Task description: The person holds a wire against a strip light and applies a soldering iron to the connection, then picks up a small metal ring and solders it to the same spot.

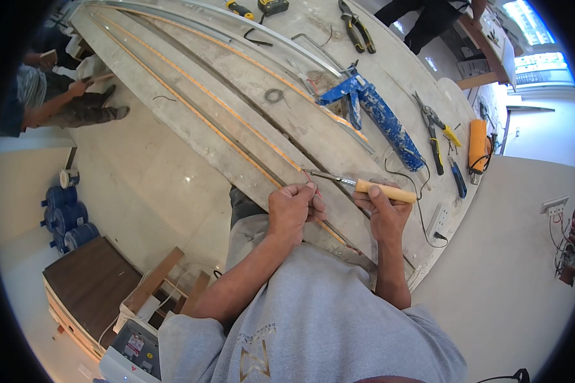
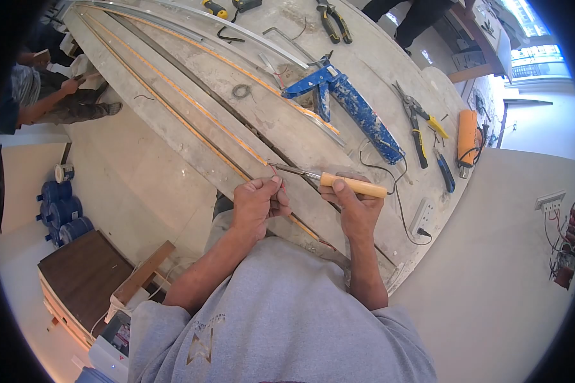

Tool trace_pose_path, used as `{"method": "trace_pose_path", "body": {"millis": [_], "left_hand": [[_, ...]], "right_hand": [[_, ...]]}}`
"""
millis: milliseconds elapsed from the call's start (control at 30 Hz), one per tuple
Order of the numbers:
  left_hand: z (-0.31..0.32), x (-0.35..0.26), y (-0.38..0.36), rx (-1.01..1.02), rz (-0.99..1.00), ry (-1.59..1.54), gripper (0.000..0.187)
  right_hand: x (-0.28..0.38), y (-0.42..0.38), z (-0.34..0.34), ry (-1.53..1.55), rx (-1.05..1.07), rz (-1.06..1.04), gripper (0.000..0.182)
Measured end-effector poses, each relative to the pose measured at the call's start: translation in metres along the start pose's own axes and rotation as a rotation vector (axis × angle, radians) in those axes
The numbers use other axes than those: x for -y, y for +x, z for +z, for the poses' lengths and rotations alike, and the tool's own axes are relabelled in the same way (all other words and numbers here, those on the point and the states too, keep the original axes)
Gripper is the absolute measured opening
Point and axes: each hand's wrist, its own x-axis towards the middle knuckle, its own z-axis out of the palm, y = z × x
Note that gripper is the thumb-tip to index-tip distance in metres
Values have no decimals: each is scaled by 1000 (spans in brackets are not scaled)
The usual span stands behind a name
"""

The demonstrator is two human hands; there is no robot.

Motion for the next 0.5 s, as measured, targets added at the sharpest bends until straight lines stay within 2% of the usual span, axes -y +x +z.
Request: {"method": "trace_pose_path", "body": {"millis": [500], "left_hand": [[1, -3, 0, -9, -19, -2, 17]], "right_hand": [[-1, 0, -1, -4, 11, -5, 26]]}}
